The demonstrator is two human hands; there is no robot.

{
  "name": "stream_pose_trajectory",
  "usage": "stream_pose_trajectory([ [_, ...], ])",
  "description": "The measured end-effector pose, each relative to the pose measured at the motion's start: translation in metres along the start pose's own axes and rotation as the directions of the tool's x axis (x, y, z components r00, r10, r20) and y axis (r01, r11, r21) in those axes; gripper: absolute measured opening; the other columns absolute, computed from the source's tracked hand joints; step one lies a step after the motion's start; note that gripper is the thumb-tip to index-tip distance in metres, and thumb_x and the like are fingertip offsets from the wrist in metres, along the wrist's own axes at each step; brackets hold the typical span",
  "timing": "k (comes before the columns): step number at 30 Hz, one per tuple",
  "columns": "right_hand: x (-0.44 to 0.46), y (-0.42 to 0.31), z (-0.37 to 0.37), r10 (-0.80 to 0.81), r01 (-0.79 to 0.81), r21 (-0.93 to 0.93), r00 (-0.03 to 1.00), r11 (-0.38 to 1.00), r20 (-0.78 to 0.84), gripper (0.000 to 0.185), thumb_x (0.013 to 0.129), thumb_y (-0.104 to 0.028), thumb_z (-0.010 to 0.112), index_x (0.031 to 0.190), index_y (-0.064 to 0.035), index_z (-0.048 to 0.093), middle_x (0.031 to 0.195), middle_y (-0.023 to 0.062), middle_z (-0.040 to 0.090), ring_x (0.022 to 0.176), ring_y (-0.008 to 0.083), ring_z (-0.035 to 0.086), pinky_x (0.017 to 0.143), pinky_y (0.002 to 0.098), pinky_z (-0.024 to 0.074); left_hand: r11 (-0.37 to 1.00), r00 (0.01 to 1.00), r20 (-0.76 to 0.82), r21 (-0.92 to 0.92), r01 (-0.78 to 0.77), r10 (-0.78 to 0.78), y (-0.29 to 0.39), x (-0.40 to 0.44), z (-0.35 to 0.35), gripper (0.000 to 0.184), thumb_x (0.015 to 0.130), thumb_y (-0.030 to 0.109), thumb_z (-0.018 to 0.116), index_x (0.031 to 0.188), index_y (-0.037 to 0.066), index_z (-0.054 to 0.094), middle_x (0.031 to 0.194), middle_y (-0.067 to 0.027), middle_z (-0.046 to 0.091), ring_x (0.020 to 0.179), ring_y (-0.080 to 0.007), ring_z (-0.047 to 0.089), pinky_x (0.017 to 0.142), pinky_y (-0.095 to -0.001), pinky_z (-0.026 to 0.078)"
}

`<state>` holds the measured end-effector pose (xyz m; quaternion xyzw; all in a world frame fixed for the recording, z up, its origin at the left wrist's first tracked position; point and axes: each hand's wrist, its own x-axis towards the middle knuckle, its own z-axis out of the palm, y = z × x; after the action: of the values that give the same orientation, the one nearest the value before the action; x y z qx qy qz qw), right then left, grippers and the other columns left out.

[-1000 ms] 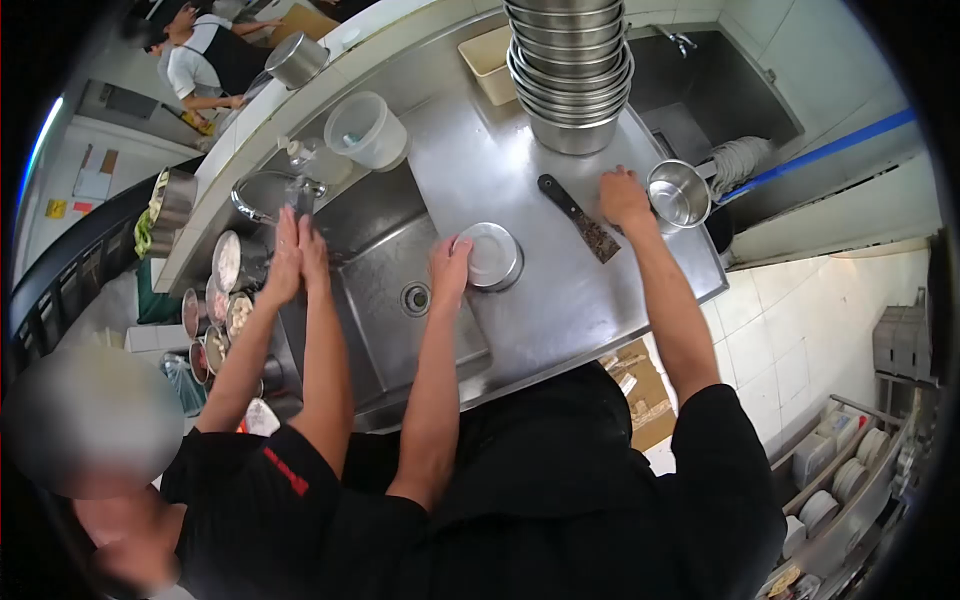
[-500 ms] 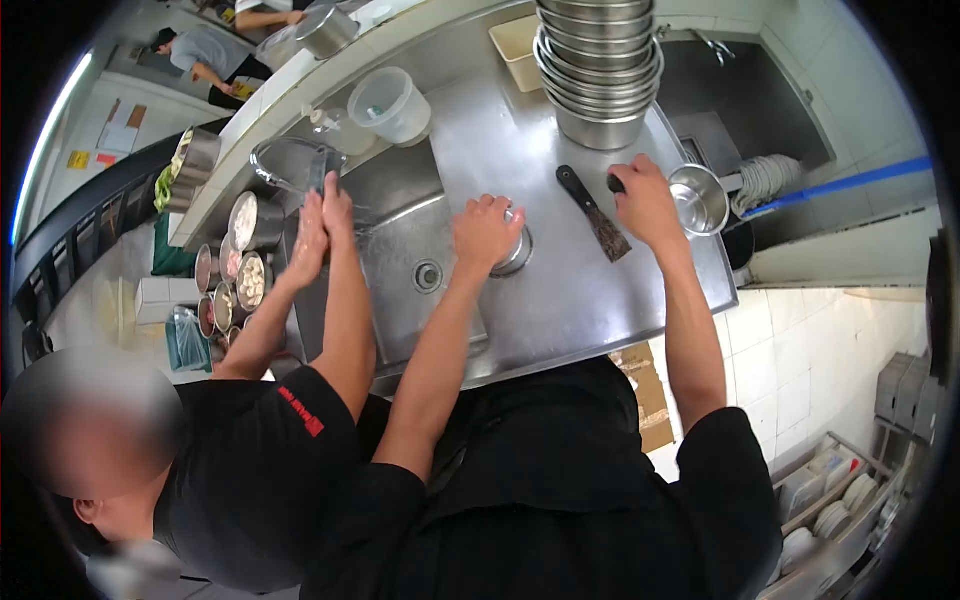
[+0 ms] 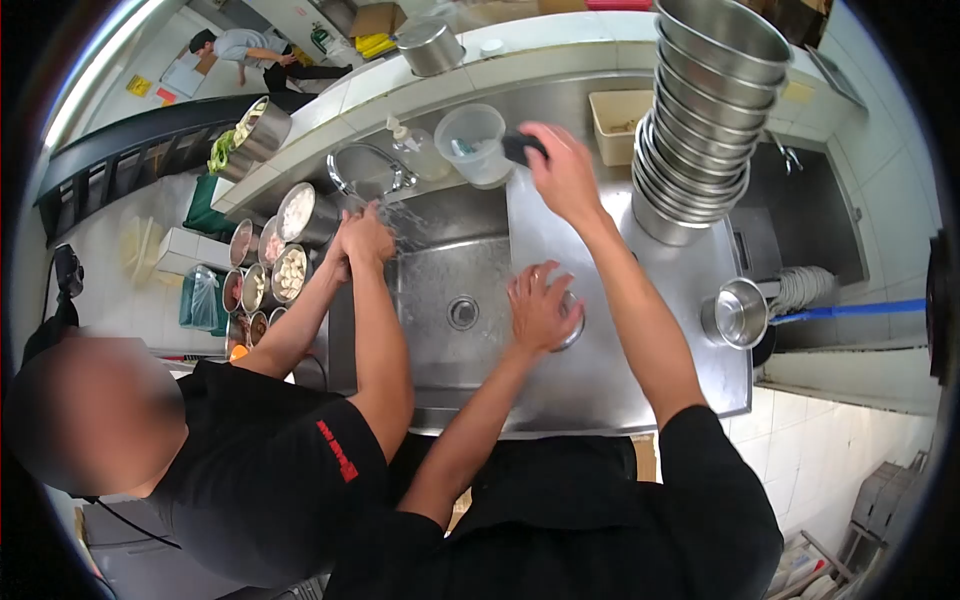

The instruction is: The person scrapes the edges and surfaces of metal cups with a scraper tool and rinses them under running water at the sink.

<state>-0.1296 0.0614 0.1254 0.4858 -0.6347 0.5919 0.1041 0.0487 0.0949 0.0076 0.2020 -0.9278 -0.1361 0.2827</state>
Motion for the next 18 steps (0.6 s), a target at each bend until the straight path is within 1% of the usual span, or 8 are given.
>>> stream_pose_trajectory([
  [3,0.066,0.031,0.07,-0.039,0.046,-0.047,0.989,0.998,0.146,0.029,0.08,-0.003,0.059,0.109,-0.0034,0.06,0.109,0.0183,0.063,0.1,0.0379,0.059,0.088,0.0437,0.048,0.998,1.0,0.01,-0.049,-0.029,0.03,0.003,-0.002,-0.007,0.039,0.07,0.035,0.074,0.101,0.014,0.066,0.124,-0.0065,0.053,0.116,-0.0326,0.046,0.092,-0.052,0.035],
  [6,0.098,0.067,0.133,0.072,0.043,-0.261,0.906,0.964,0.416,0.028,0.079,-0.001,0.059,0.106,-0.005,0.065,0.104,0.0186,0.065,0.098,0.0378,0.062,0.086,0.0459,0.0511,1.0,0.994,0.11,0.008,0.003,-0.004,0.002,-0.001,-0.002,0.042,0.071,0.034,0.073,0.106,0.013,0.065,0.121,-0.0073,0.054,0.117,-0.0313,0.046,0.092,-0.0529,0.035],
  [8,0.102,0.09,0.165,0.359,0.117,-0.527,0.608,0.842,0.708,0.027,0.079,-0.003,0.061,0.104,-0.0081,0.07,0.111,0.0199,0.066,0.103,0.0365,0.064,0.087,0.0451,0.0523,0.994,0.966,0.253,0.111,0.015,-0.043,0.001,-0.001,0.0,0.036,0.073,0.036,0.072,0.1,0.012,0.065,0.118,-0.0075,0.057,0.116,-0.0276,0.049,0.092,-0.0578,0.036],
  [9,0.102,0.097,0.175,0.358,0.12,-0.525,0.603,0.843,0.713,0.027,0.079,-0.003,0.061,0.104,-0.0081,0.07,0.111,0.0199,0.066,0.103,0.0365,0.064,0.087,0.0451,0.0523,0.994,0.966,0.253,0.111,0.022,-0.05,0.001,0.0,0.001,0.036,0.073,0.036,0.072,0.1,0.012,0.065,0.118,-0.0075,0.057,0.116,-0.0276,0.049,0.092,-0.0578,0.036],
  [11,0.095,0.114,0.192,0.534,0.208,-0.596,0.287,0.776,0.795,0.027,0.083,-0.007,0.059,0.106,-0.0108,0.072,0.118,0.0186,0.064,0.108,0.0343,0.063,0.089,0.0425,0.0525,0.994,0.962,0.259,0.09,0.064,-0.085,0.0,0.001,0.001,0.034,0.074,0.036,0.071,0.097,0.011,0.065,0.109,-0.0062,0.06,0.111,-0.0254,0.053,0.092,-0.054,0.039],
  [15,0.089,0.144,0.21,0.64,0.121,-0.676,0.239,0.727,0.73,0.031,0.083,-0.01,0.061,0.113,-0.0102,0.07,0.121,0.014,0.064,0.11,0.0321,0.063,0.091,0.0405,0.0519,0.997,0.971,0.23,0.06,0.046,-0.058,0.0,0.005,-0.003,0.033,0.075,0.034,0.071,0.095,0.01,0.064,0.103,-0.006,0.059,0.103,-0.0255,0.056,0.089,-0.05,0.042],
  [17,0.083,0.162,0.215,0.498,0.226,-0.603,0.384,0.765,0.777,0.032,0.076,-0.009,0.068,0.107,-0.0081,0.071,0.117,0.0144,0.066,0.104,0.034,0.065,0.084,0.0418,0.0551,0.996,0.962,0.261,0.038,0.076,-0.083,-0.001,0.009,-0.003,0.032,0.075,0.033,0.071,0.094,0.01,0.064,0.098,-0.0054,0.059,0.099,-0.0255,0.057,0.085,-0.0478,0.044],
  [18,0.087,0.165,0.222,0.495,0.23,-0.598,0.38,0.767,0.781,0.032,0.076,-0.009,0.068,0.107,-0.0081,0.071,0.117,0.0144,0.066,0.104,0.034,0.065,0.084,0.0418,0.0551,0.996,0.962,0.259,0.039,0.083,-0.09,-0.002,0.013,-0.002,0.032,0.075,0.033,0.071,0.094,0.01,0.064,0.098,-0.0054,0.059,0.099,-0.0255,0.057,0.085,-0.0478,0.044],
])
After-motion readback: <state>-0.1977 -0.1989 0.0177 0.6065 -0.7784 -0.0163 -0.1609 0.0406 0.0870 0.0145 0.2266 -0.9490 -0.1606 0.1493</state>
